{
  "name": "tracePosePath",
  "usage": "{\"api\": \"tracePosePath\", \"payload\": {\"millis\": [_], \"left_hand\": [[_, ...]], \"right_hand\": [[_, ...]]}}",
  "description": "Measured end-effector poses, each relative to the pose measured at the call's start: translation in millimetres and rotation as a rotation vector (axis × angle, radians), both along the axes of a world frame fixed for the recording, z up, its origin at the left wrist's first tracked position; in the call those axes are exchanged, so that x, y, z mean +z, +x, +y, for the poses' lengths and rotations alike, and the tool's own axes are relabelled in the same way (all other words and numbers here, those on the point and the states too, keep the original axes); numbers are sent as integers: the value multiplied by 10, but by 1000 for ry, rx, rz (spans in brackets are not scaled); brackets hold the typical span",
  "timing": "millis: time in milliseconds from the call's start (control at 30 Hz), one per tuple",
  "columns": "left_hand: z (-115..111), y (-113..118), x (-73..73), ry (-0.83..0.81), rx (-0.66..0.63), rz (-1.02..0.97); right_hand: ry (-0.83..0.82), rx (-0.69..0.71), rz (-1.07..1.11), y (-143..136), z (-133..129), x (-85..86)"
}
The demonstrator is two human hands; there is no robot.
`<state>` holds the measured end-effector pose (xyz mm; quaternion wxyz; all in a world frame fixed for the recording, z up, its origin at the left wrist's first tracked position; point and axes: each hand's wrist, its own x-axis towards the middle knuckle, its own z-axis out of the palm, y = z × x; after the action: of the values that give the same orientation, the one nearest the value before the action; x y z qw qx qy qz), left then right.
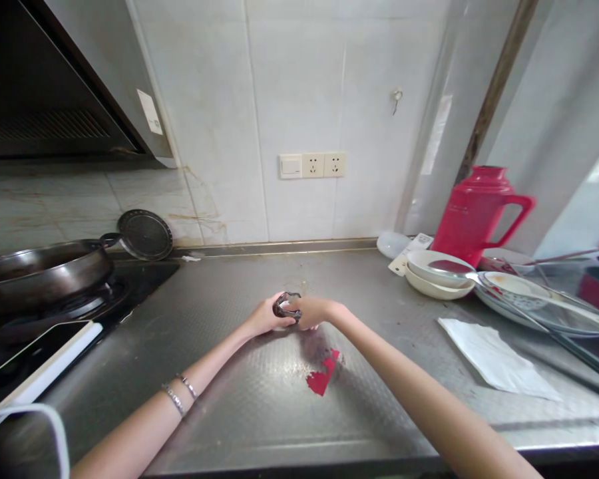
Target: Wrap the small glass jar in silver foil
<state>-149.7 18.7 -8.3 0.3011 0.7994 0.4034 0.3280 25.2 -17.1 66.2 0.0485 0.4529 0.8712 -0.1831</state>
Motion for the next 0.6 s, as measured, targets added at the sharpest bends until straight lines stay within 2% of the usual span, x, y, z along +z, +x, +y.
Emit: {"api": "tracePosePath", "payload": {"millis": [167,333,433,600], "left_hand": [[-1,-4,-4,-28,1,-1],[-8,-8,-6,-13,-1,2],[-14,-11,5,3,1,15],[-32,-9,41,1,1,7]], "right_hand": [[284,-88,-183,-86,-130,-53],[414,-106,-218,-137,-204,-72],[352,-106,-212,-78,-143,-12],[66,-59,-162,82,67,124]]}}
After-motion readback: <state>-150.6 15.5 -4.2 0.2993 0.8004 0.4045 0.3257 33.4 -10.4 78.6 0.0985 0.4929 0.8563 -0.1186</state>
